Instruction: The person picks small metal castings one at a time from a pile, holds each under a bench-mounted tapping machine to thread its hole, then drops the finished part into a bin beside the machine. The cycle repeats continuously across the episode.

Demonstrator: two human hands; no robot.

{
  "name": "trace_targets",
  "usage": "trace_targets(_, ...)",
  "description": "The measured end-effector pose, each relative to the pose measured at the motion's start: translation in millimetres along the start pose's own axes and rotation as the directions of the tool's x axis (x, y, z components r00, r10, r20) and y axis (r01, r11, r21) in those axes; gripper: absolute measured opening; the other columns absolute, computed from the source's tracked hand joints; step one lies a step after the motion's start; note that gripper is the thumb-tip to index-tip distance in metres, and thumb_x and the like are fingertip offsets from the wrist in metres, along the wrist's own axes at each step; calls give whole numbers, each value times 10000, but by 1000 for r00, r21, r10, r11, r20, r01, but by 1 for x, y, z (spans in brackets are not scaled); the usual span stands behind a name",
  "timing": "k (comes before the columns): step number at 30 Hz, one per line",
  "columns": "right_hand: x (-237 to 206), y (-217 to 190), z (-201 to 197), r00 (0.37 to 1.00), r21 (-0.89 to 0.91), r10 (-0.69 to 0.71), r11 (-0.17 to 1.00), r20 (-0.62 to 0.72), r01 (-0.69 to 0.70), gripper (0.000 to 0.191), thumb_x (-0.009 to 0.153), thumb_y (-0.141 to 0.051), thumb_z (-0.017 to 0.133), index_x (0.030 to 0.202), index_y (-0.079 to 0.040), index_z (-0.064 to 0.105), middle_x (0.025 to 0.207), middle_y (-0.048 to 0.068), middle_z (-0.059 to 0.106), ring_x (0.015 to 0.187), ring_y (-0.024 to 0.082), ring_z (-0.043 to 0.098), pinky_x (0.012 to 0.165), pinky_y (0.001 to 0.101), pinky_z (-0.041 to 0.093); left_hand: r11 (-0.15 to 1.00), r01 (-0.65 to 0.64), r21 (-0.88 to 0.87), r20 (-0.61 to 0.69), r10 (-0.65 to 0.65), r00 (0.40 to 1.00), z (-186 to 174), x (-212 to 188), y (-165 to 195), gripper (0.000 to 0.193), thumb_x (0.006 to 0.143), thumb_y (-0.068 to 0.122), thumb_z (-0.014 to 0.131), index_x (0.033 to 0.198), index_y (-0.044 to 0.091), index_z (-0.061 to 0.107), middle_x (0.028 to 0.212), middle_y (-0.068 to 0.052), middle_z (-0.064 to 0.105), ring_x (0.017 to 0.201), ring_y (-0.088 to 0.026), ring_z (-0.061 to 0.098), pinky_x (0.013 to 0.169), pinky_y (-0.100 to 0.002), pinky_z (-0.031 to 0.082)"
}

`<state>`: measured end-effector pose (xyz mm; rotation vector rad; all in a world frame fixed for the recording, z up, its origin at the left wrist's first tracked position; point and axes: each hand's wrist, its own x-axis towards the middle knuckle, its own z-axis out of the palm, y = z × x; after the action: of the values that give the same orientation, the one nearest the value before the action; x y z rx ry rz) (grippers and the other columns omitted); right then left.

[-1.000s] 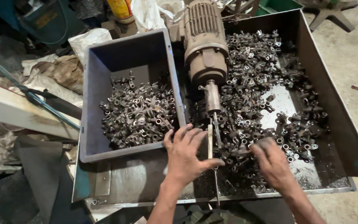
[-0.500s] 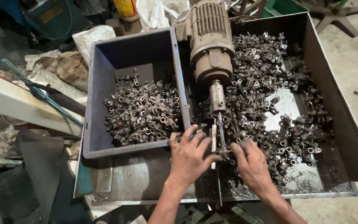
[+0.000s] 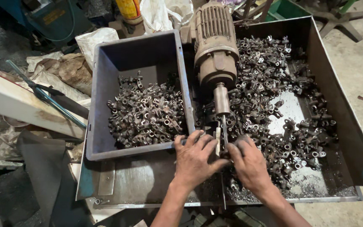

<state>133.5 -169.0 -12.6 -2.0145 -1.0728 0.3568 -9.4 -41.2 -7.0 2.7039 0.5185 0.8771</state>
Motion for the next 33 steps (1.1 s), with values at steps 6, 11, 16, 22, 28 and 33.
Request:
trace_targets(6,-17,29,-10,966,-6,-257,966,-39,257,333,891,-195,682,1163,-4,663,1146,162,635,987,300,670,830,390,552,996,54,-66,-45,-57,997,0,1,2,381,834,447,803,1121,200,761,1093,38,715,1254,-219,552,1073,-513,232)
trace_targets(11,-15,52,-1,912,-132,-407,908,-46,398,283,867,-179,728,1130,-78,706,1099,102,669,1013,288,652,864,395,544,1000,16,-24,-21,-17,1000,4,-3,-3,310,824,397,792,1074,217,762,1083,58,715,1252,-212,548,1056,-521,240)
trace_targets(16,-6,63,-3,846,-240,-532,826,-32,510,298,849,-197,718,1122,-80,699,1043,93,672,972,291,624,855,419,510,999,-22,48,-21,23,1000,9,-7,-7,339,847,412,789,1082,173,747,1113,33,698,1277,-212,531,1064,-518,252)
trace_targets(22,2,67,-5,846,-231,-533,822,11,521,280,862,-237,726,1097,-88,697,963,68,695,908,266,616,840,411,472,992,-66,105,-39,71,997,13,-12,-10,339,883,385,774,1129,154,747,1140,17,697,1285,-205,524,1081,-512,255)
trace_targets(28,13,65,-5,830,-242,-558,803,17,545,269,845,-172,725,1098,-88,686,940,64,682,941,283,613,895,433,446,984,-37,173,-84,52,995,21,-12,-8,302,866,266,756,1141,142,743,1158,2,710,1290,-191,544,1076,-516,290)
trace_targets(33,16,62,-2,846,-182,-533,833,-12,522,312,837,-244,764,1091,-88,673,907,62,674,899,270,612,878,423,436,984,-35,177,-105,54,993,27,-15,-9,319,890,295,742,1157,120,736,1142,-10,707,1253,-196,550,1064,-528,293)
